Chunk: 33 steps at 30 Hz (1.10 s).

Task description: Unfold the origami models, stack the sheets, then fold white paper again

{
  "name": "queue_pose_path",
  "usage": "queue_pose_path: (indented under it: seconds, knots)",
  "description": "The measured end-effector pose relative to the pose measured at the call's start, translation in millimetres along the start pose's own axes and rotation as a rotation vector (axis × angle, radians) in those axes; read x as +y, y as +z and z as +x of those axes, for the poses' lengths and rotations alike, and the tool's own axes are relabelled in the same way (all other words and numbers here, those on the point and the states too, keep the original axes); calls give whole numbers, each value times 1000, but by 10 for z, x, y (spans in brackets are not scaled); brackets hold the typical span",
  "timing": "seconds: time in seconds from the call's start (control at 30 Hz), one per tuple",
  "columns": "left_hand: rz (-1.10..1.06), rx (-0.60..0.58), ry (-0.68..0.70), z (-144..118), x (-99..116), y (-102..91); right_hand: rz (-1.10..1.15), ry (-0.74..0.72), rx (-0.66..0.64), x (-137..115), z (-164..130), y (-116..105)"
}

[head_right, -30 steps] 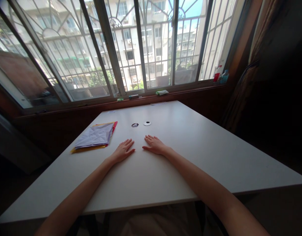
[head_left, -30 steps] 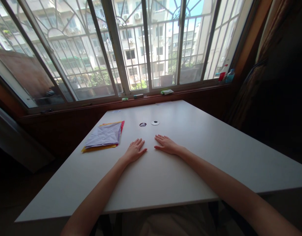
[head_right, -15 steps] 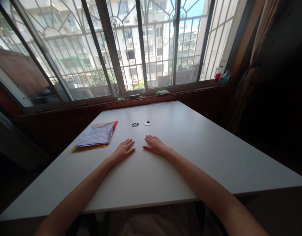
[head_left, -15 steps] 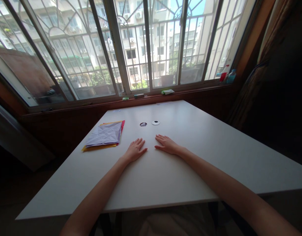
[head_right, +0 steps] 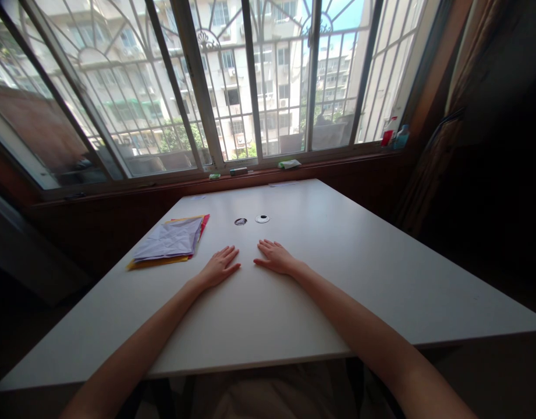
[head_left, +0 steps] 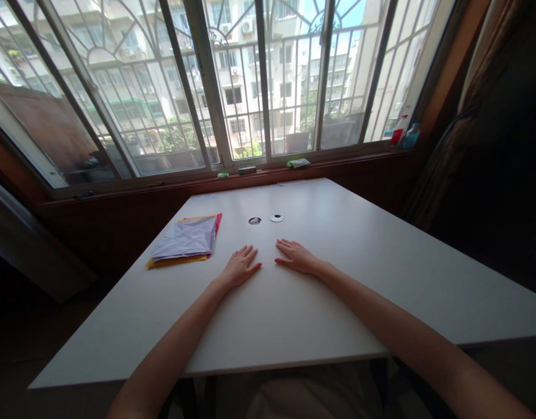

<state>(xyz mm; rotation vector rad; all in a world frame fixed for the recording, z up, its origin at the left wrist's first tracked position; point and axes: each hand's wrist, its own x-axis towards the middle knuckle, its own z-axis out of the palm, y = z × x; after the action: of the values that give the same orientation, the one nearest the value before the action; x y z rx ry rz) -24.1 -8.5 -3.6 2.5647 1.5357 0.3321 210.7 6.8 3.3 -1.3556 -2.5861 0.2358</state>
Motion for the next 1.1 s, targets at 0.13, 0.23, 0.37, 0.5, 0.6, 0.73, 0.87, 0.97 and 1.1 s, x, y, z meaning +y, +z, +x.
queue_pose_path:
  seconds: [0.13,0.23,0.37,0.5,0.6,0.73,0.87,0.97,1.1]
  knots:
    - [15,-3,-1,-1,4,-6,2,1,0,-4,2,-1]
    - [36,-8,1,-4,4,-11,7,-2,-2,-1,4,1]
    - [51,-10,2,-7,1,-11,17,-4,2,4,8,5]
    - [51,-13,-1,-9,3,-10,13,-5,2,1,8,-1]
    - [51,-9,1,-11,6,-11,11,-5,1,-5,2,-7]
    - [44,-8,3,-10,1,-9,14,-6,8,-11,-7,-14]
    - [39,-10,0,-6,-7,-1,12,-1,12,-8,-8,-11]
    - [40,-7,2,-2,-6,6,8,2,13,1,-5,-2]
    - [42,-2,3,-1,-2,10,10,-4,16,10,-4,7]
